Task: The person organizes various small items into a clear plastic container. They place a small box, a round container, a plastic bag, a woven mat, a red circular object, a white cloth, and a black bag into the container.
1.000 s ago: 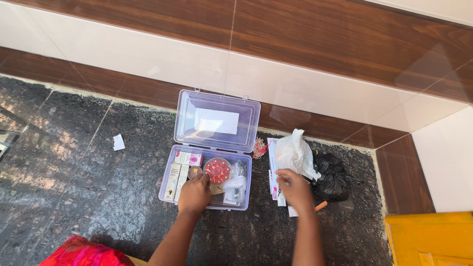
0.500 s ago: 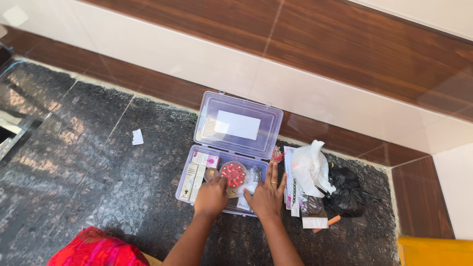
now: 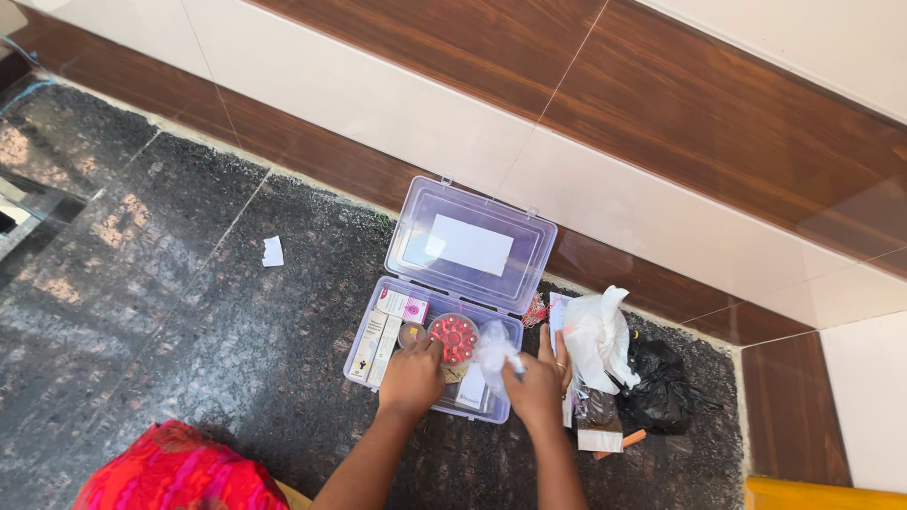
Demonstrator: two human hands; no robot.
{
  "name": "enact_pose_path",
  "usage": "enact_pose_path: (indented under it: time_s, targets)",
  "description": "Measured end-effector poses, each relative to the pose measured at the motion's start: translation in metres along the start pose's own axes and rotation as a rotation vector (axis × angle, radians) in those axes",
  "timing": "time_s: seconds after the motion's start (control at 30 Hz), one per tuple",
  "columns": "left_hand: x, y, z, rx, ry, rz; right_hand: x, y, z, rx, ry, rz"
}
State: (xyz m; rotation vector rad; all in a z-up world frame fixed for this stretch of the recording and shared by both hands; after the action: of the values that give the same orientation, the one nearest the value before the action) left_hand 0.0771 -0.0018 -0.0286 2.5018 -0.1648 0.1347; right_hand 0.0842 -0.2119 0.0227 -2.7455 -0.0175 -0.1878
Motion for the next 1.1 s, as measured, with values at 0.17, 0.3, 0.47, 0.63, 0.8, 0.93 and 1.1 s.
enact_pose_path:
  time_s: [0.17, 0.3, 0.47, 0.63, 0.8, 0.93, 1.1]
  targets:
    - [0.007, 0.000, -0.013, -0.127, 0.042, -0.061, -0.020, 0.032, 0.027, 1.010, -0.128, 0.261]
    - [0.005, 0.013, -0.018, -0.716, -0.022, -0.228, -0.021, 0.030, 0.051, 1.120, -0.220, 0.261]
    - [0.013, 0.031, -0.030, -1.062, -0.209, -0.400, -0.021, 0.026, 0.065, 1.149, -0.448, 0.157]
    - [0.005, 0.025, -0.022, -0.729, -0.628, -0.539, -0.027, 0.038, 0.066, 1.080, -0.563, 0.181]
    - [0.009, 0.028, -0.028, -0.923, -0.469, -0.479, -0.016, 0.062, 0.042, 1.280, -0.315, 0.384]
    - [-0.002, 0.042, -0.015, -0.833, -0.593, -0.435, -0.014, 0.058, 0.044, 1.445, -0.136, 0.514]
    - [0.003, 0.052, -0.015, -1.245, -0.240, -0.552, -0.029, 0.016, 0.072, 1.158, -0.411, 0.435]
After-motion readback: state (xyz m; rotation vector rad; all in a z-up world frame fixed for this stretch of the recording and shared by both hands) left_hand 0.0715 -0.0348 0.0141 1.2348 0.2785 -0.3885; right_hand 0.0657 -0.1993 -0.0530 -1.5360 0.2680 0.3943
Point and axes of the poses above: each hand's wrist, its own x-axis towards the middle knuckle, its own z-axis out of the palm, y = z × x, the point moved 8 cm from there along x, towards the middle knuckle, and after that the axes turned 1 degree about y, right-handed, at the moved point
